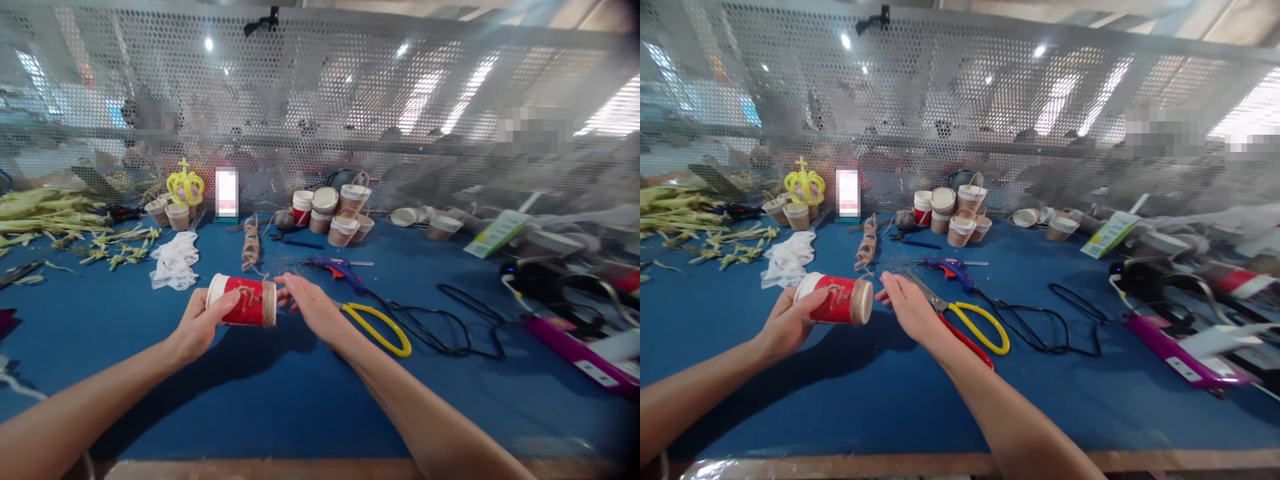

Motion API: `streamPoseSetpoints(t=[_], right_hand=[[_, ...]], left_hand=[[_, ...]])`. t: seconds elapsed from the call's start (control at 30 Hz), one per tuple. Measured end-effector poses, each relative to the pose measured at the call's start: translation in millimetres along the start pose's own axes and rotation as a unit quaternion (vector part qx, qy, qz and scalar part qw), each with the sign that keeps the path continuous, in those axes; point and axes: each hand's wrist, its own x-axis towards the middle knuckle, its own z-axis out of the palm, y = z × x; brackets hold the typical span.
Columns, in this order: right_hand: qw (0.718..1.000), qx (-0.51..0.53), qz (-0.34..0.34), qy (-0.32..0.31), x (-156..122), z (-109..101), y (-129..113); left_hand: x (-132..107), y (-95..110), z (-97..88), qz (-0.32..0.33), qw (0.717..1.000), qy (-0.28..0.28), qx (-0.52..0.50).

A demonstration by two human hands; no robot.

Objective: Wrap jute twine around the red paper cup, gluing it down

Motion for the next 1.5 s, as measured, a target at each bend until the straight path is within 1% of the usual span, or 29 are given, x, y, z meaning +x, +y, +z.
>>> streamPoseSetpoints(t=[0.07, 0.13, 0.17, 0.23, 0.3, 0.37, 0.4, 0.5, 0.53, 0.6, 0.67, 0.8, 0.87, 0.93, 1.0, 1.07, 1.13, 1.2, 1.37, 1.5], right_hand=[[0.999, -0.005, -0.029, 0.017, -3.7, -0.4, -4.3], [0.998, -0.005, -0.063, 0.001, -9.2, 0.6, -10.1], [0.997, -0.001, -0.073, -0.012, -11.7, 1.5, -12.5], [0.997, 0.017, -0.066, -0.029, -15.3, 3.2, -15.3], [0.997, 0.039, -0.050, -0.032, -16.4, 3.9, -15.6], [0.997, 0.045, -0.042, -0.037, -16.5, 3.1, -15.4], [0.997, 0.039, -0.047, -0.038, -16.6, 2.4, -15.6], [0.995, -0.029, -0.095, -0.034, -18.5, 0.6, -17.4], [0.991, -0.057, -0.117, -0.032, -19.3, 0.3, -18.1], [0.983, -0.099, -0.148, -0.035, -20.4, 0.2, -18.9], [0.984, -0.102, -0.140, -0.050, -19.7, 0.0, -18.3], [0.996, -0.012, -0.053, -0.076, -14.3, -0.7, -12.7], [0.998, 0.015, -0.018, -0.065, -11.7, -0.7, -9.0], [1.000, -0.006, -0.006, -0.023, -10.2, -0.5, -6.2], [0.998, -0.055, -0.024, 0.026, -9.6, -0.2, -5.0], [0.993, -0.091, -0.067, 0.039, -9.6, 0.3, -4.9], [0.990, -0.094, -0.106, 0.017, -9.6, 1.1, -5.2], [0.988, -0.083, -0.128, -0.004, -9.6, 2.4, -5.1], [0.988, -0.068, -0.136, -0.025, -12.3, 7.7, -3.9], [0.988, -0.062, -0.136, -0.047, -14.8, 12.6, -2.1]], left_hand=[[1.1, -1.8, -1.3, 0.014, 1.000, 0.014, 0.017], [1.5, -2.8, -1.7, 0.016, 0.999, 0.023, 0.034], [1.2, -2.5, -1.5, 0.011, 0.999, 0.017, 0.047], [0.5, -0.2, -0.8, -0.008, 0.997, -0.014, 0.074], [0.9, 4.1, -0.5, -0.038, 0.993, -0.057, 0.092], [3.8, 9.4, -1.2, -0.079, 0.991, -0.089, 0.069], [6.0, 12.1, -2.1, -0.107, 0.989, -0.096, 0.043], [13.2, 19.0, -6.1, -0.182, 0.979, -0.057, -0.070], [15.1, 20.5, -7.5, -0.208, 0.973, -0.050, -0.090], [17.2, 21.3, -9.7, -0.232, 0.966, -0.048, -0.100], [17.3, 19.5, -10.5, -0.224, 0.971, -0.053, -0.072], [13.6, 12.4, -8.5, -0.163, 0.985, -0.059, 0.018], [10.8, 9.2, -7.0, -0.131, 0.987, -0.066, 0.061], [8.2, 6.9, -6.0, -0.103, 0.986, -0.072, 0.106], [6.0, 5.5, -5.6, -0.085, 0.983, -0.076, 0.144], [4.4, 4.6, -5.2, -0.074, 0.979, -0.086, 0.170], [3.3, 4.0, -4.5, -0.064, 0.975, -0.098, 0.190], [2.6, 3.3, -3.6, -0.056, 0.970, -0.109, 0.208], [3.3, -1.8, -3.8, -0.051, 0.956, -0.134, 0.257], [5.8, -7.4, -6.3, -0.048, 0.949, -0.139, 0.280]])
